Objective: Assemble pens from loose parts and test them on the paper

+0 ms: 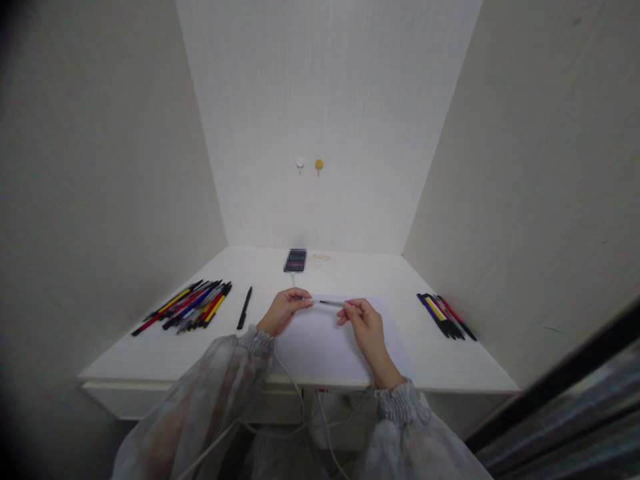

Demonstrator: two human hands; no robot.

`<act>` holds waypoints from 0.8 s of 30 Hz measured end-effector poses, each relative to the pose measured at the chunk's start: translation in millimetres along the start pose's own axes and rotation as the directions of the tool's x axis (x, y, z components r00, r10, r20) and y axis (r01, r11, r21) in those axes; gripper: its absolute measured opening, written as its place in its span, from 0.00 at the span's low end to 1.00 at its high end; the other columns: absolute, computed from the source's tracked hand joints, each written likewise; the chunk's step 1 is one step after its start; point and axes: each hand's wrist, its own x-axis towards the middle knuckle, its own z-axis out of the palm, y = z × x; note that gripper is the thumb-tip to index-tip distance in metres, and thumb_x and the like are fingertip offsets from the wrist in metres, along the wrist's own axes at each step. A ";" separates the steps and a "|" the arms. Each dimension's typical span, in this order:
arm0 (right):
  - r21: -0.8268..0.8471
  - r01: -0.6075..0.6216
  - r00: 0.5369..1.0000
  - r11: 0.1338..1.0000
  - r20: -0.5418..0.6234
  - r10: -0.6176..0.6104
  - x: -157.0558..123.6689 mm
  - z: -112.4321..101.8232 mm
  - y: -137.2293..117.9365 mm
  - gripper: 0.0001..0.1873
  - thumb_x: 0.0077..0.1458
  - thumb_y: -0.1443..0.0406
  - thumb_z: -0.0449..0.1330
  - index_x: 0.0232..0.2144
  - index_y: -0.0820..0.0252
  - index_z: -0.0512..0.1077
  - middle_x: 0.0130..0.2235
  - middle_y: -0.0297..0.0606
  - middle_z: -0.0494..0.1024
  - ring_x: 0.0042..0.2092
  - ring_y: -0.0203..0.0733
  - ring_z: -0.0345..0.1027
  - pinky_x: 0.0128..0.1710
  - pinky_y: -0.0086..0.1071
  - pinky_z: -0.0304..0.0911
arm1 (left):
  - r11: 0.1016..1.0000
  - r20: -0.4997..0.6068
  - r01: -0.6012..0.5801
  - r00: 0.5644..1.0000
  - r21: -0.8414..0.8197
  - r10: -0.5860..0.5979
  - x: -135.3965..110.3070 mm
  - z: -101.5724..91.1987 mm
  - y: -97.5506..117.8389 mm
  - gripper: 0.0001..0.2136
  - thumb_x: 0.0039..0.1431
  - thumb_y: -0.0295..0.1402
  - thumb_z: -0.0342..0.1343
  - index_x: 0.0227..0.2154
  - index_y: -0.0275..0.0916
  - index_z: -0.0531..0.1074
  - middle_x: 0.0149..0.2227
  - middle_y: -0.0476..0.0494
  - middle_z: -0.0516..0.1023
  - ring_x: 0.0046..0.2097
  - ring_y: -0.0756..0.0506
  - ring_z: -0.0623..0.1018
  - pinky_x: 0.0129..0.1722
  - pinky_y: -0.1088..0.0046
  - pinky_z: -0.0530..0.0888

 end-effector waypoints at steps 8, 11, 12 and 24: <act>-0.215 -0.023 1.000 0.976 -0.007 0.021 3.2 -2.2 9.0 0.19 0.50 0.52 0.50 0.20 0.60 0.66 0.13 0.30 0.66 0.18 0.36 0.62 0.22 0.29 0.59 | 1.000 0.008 -0.006 1.000 0.014 0.006 0.8 -3.0 -3.1 0.11 0.34 0.30 0.64 0.25 0.34 0.72 0.25 0.47 0.74 0.29 0.50 0.72 0.34 0.73 0.67; -0.071 0.078 0.997 0.994 -0.003 -0.078 4.2 -2.8 10.7 0.16 0.47 0.55 0.55 0.34 0.60 0.66 0.22 0.33 0.73 0.26 0.38 0.68 0.30 0.31 0.62 | 1.000 -0.004 0.002 1.000 -0.008 -0.002 1.7 -3.6 -3.8 0.11 0.34 0.30 0.64 0.25 0.34 0.72 0.25 0.48 0.74 0.29 0.50 0.73 0.35 0.72 0.67; -0.039 0.091 0.996 0.995 -0.001 -0.091 4.0 -3.1 10.9 0.17 0.46 0.55 0.56 0.36 0.60 0.66 0.25 0.34 0.74 0.29 0.39 0.69 0.33 0.32 0.63 | 1.000 -0.011 0.003 1.000 -0.016 -0.003 2.0 -3.7 -4.1 0.11 0.35 0.30 0.64 0.25 0.34 0.72 0.25 0.48 0.74 0.30 0.50 0.73 0.35 0.72 0.67; -0.361 0.071 0.997 0.930 0.031 -0.064 3.5 -5.4 9.2 0.19 0.53 0.55 0.47 0.20 0.60 0.67 0.17 0.33 0.69 0.22 0.36 0.64 0.26 0.28 0.59 | 1.000 -0.010 0.024 1.000 -0.005 -0.024 1.5 -2.6 -4.1 0.11 0.34 0.29 0.64 0.25 0.34 0.72 0.24 0.49 0.74 0.28 0.52 0.72 0.33 0.75 0.66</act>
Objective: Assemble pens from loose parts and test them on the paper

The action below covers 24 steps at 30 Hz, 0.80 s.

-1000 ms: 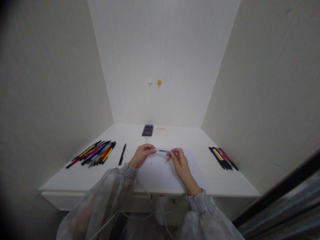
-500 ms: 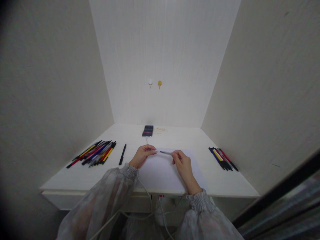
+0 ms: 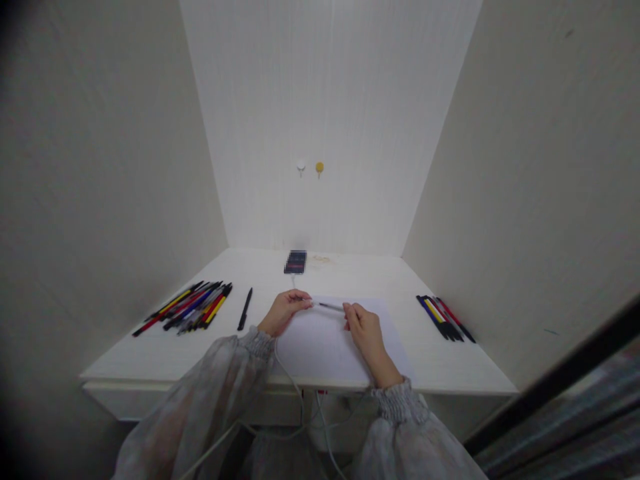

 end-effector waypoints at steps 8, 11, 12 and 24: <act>0.000 0.073 0.997 0.997 -0.028 -0.073 -0.7 1.0 -1.6 0.13 0.51 0.58 0.50 0.25 0.60 0.69 0.22 0.35 0.73 0.27 0.37 0.67 0.30 0.29 0.60 | 1.000 0.010 0.000 1.000 0.003 0.000 0.4 0.1 0.1 0.11 0.34 0.30 0.64 0.25 0.33 0.72 0.24 0.48 0.74 0.28 0.52 0.72 0.33 0.74 0.66; -0.083 0.031 1.000 0.996 -0.003 -0.031 -1.5 2.6 -3.0 0.20 0.54 0.57 0.46 0.17 0.60 0.65 0.16 0.34 0.68 0.21 0.35 0.63 0.24 0.28 0.57 | 1.000 0.010 0.004 1.000 0.004 -0.004 0.0 0.6 0.7 0.12 0.34 0.30 0.64 0.25 0.34 0.72 0.24 0.49 0.74 0.28 0.52 0.72 0.33 0.74 0.66; -0.088 0.020 1.000 0.996 0.005 -0.020 -1.5 2.9 -2.5 0.21 0.54 0.56 0.45 0.16 0.60 0.65 0.15 0.33 0.67 0.20 0.35 0.62 0.23 0.28 0.57 | 1.000 0.009 0.005 1.000 0.008 -0.005 0.0 0.6 0.8 0.12 0.34 0.30 0.64 0.25 0.34 0.72 0.24 0.49 0.74 0.28 0.52 0.72 0.33 0.74 0.66; -0.060 0.159 0.981 0.985 -0.100 -0.164 -3.8 0.7 7.5 0.11 0.50 0.60 0.53 0.29 0.61 0.69 0.24 0.36 0.73 0.28 0.38 0.67 0.26 0.29 0.61 | 1.000 0.014 0.017 1.000 0.007 -0.017 0.0 0.1 0.0 0.12 0.34 0.30 0.64 0.26 0.33 0.72 0.23 0.48 0.75 0.27 0.51 0.73 0.32 0.75 0.67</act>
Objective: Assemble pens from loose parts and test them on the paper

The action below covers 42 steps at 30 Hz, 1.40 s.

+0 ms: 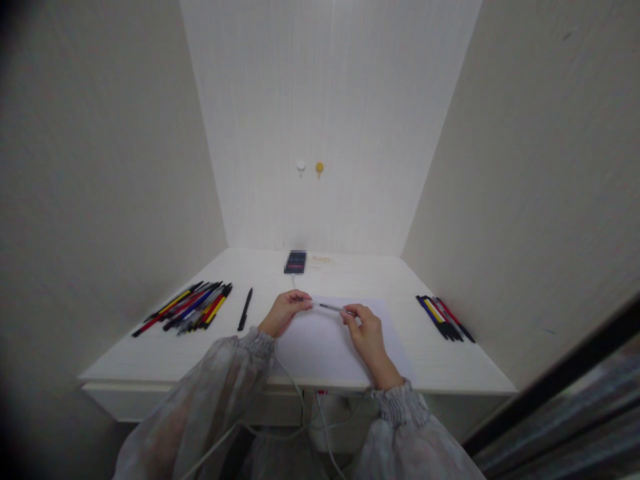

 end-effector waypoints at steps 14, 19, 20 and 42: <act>-0.274 0.169 0.985 0.947 0.004 -0.175 -3.4 4.6 0.1 0.09 0.53 0.64 0.48 0.25 0.61 0.65 0.25 0.37 0.69 0.29 0.39 0.61 0.29 0.30 0.56 | 1.000 0.003 -0.003 1.000 0.021 0.003 0.2 -1.2 -1.5 0.12 0.34 0.31 0.64 0.26 0.34 0.72 0.23 0.49 0.74 0.27 0.51 0.73 0.33 0.73 0.68; -0.180 0.057 0.998 0.982 0.012 -0.055 -5.0 6.2 4.5 0.10 0.52 0.62 0.49 0.24 0.60 0.64 0.24 0.36 0.69 0.28 0.38 0.62 0.26 0.29 0.56 | 0.999 0.004 -0.021 1.000 0.040 0.020 -0.5 -1.5 -2.4 0.13 0.33 0.32 0.64 0.26 0.33 0.72 0.24 0.48 0.74 0.28 0.51 0.73 0.34 0.73 0.68; -0.148 0.026 1.000 0.989 0.016 -0.023 -5.4 6.3 4.0 0.10 0.52 0.62 0.49 0.24 0.60 0.64 0.23 0.36 0.69 0.27 0.37 0.62 0.25 0.29 0.56 | 0.999 0.003 -0.026 1.000 0.047 0.026 -0.6 -1.4 -2.1 0.13 0.34 0.32 0.64 0.26 0.33 0.72 0.24 0.48 0.74 0.28 0.51 0.73 0.34 0.73 0.68; -0.415 0.593 0.805 0.690 0.331 -0.492 11.2 29.7 -32.3 0.21 0.52 0.74 0.46 0.49 0.63 0.60 0.45 0.46 0.69 0.50 0.45 0.58 0.51 0.44 0.51 | 0.997 0.046 -0.023 0.999 0.073 0.020 -2.2 2.8 0.2 0.13 0.36 0.32 0.63 0.26 0.33 0.68 0.22 0.50 0.73 0.25 0.52 0.72 0.28 0.76 0.68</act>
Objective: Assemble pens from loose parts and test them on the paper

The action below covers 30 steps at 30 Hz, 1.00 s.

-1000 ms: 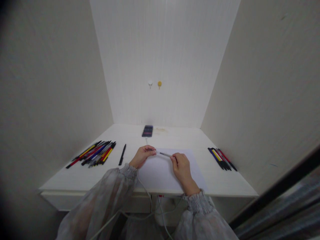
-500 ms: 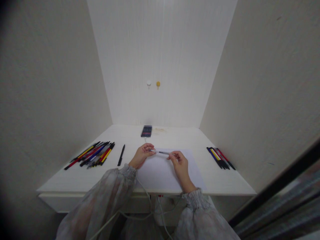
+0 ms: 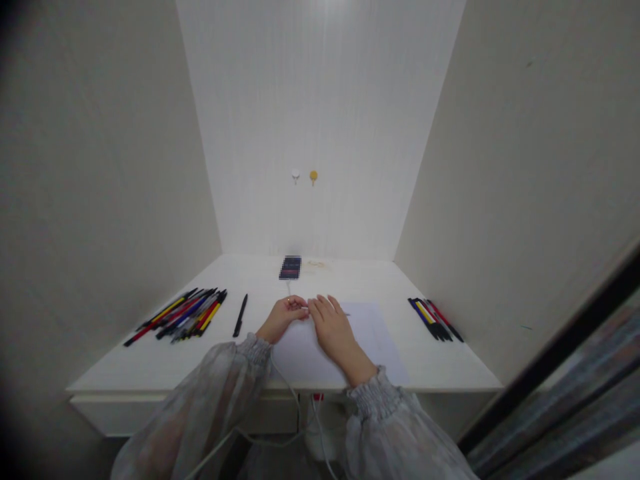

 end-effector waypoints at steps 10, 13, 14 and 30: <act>0.818 -0.383 0.801 0.430 0.062 0.596 31.7 8.7 30.5 0.10 0.52 0.58 0.49 0.27 0.58 0.63 0.25 0.32 0.65 0.27 0.35 0.59 0.27 0.29 0.58 | 0.976 -0.085 -0.018 0.996 -0.216 -0.001 -2.6 1.2 12.6 0.15 0.44 0.40 0.58 0.31 0.32 0.68 0.29 0.43 0.74 0.28 0.52 0.73 0.30 0.76 0.69; 0.976 -0.204 0.712 -0.074 0.200 0.673 32.6 -5.8 50.6 0.24 0.51 0.48 0.40 0.15 0.57 0.56 0.16 0.28 0.55 0.19 0.32 0.51 0.20 0.28 0.54 | 0.979 -0.120 -0.009 0.993 -0.205 -0.016 -0.4 -0.3 11.6 0.15 0.43 0.40 0.58 0.29 0.32 0.68 0.28 0.43 0.74 0.27 0.52 0.73 0.29 0.77 0.68; 0.970 -0.154 0.713 -0.185 0.239 0.659 29.7 -8.9 57.6 0.26 0.50 0.46 0.39 0.13 0.57 0.53 0.15 0.27 0.52 0.17 0.32 0.48 0.19 0.28 0.52 | 0.980 -0.124 -0.004 0.992 -0.199 -0.021 0.4 -0.8 10.7 0.15 0.43 0.40 0.58 0.29 0.32 0.68 0.28 0.43 0.74 0.26 0.52 0.73 0.28 0.77 0.68; 0.865 0.157 0.492 -0.476 0.349 0.797 -10.8 10.8 92.7 0.25 0.48 0.47 0.37 0.10 0.56 0.47 0.10 0.25 0.45 0.13 0.29 0.36 0.13 0.26 0.42 | 0.983 -0.135 0.052 0.990 0.177 -0.028 9.3 -4.9 -9.8 0.11 0.40 0.38 0.59 0.20 0.33 0.69 0.19 0.47 0.72 0.20 0.53 0.69 0.21 0.79 0.64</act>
